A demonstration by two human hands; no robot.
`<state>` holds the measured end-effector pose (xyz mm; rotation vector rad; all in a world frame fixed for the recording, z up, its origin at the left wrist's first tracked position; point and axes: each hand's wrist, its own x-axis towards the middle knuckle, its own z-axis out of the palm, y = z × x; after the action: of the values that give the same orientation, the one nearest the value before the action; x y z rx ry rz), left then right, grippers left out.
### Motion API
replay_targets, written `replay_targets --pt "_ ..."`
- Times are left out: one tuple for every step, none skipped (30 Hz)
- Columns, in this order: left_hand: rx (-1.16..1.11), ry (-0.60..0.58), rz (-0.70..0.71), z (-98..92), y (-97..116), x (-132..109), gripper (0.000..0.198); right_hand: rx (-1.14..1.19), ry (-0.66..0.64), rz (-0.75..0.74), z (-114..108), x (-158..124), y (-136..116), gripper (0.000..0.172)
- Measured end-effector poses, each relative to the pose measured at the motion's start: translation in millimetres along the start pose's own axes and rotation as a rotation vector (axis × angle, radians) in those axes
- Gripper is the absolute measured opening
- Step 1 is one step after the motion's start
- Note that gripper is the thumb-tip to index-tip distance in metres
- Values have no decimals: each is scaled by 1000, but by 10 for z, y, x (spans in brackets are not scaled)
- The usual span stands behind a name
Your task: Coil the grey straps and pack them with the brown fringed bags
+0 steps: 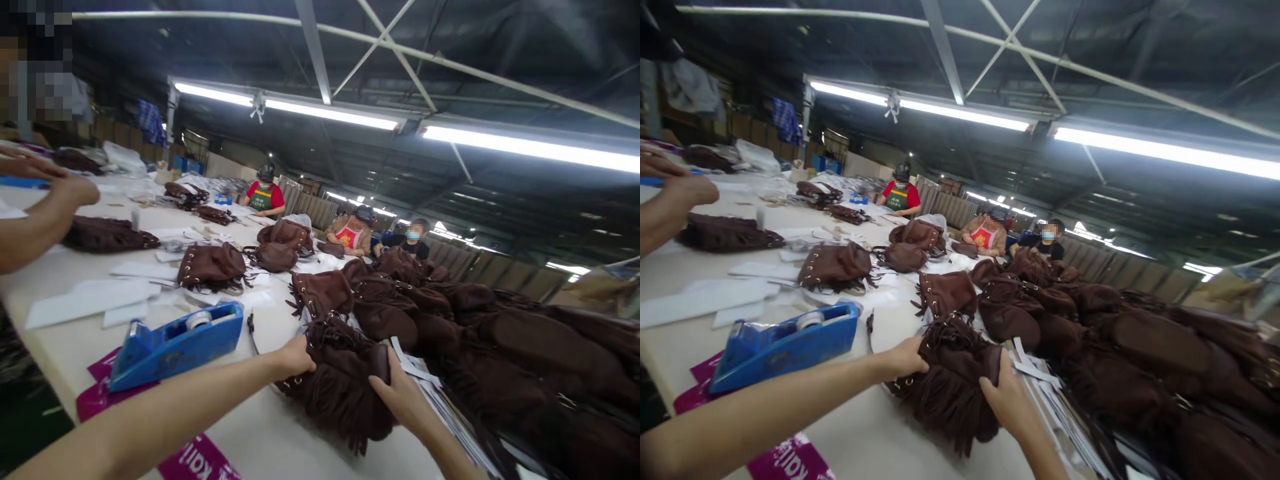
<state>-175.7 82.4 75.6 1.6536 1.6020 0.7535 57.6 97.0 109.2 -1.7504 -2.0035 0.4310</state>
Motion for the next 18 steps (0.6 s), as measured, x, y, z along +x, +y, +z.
replay_targets --pt "-75 11 -6 145 -1 -90 42 -61 66 -83 -8 81 80 73" --pt "-180 2 -9 288 -6 -176 47 -122 108 -149 -35 172 165 70" --pt "-323 -31 -15 433 -15 -254 52 -187 129 -188 -73 258 243 68" --pt "-496 -85 -28 582 -27 -323 59 -261 140 -207 -116 329 307 66" --pt "-661 -151 -54 733 -40 -378 69 -336 152 -211 -154 375 351 63" --pt "-801 -212 -93 879 -53 -418 78 -402 168 -208 -182 392 374 59" --pt "-898 -252 -135 1012 -65 -442 86 -450 188 -206 -197 376 378 53" --pt "-934 -267 -170 1122 -73 -450 90 -481 206 -206 -197 329 367 46" --pt "-925 -273 -189 1199 -76 -443 89 -490 220 -208 -185 253 349 39" --pt "-871 -268 -175 1238 -76 -426 82 -480 228 -217 -162 151 329 33" --pt "-784 -256 -129 1238 -71 -403 70 -459 229 -236 -131 27 315 29" --pt "-682 -247 -61 1206 -64 -376 55 -439 223 -258 -93 -113 310 26" --pt "-586 -240 12 1152 -54 -350 40 -418 213 -272 -51 -264 315 23" --pt "-514 -229 74 1089 -40 -325 27 -402 197 -269 -2 -418 330 21" --pt "-471 -221 117 1030 -20 -303 19 -391 177 -238 53 -569 351 20" --pt "-456 -232 132 987 9 -282 16 -385 156 -180 114 -707 376 21" --pt "-465 -271 119 966 46 -263 15 -377 136 -97 180 -824 400 27" --pt "-485 -320 105 968 92 -244 17 -361 115 -7 246 -914 422 34"
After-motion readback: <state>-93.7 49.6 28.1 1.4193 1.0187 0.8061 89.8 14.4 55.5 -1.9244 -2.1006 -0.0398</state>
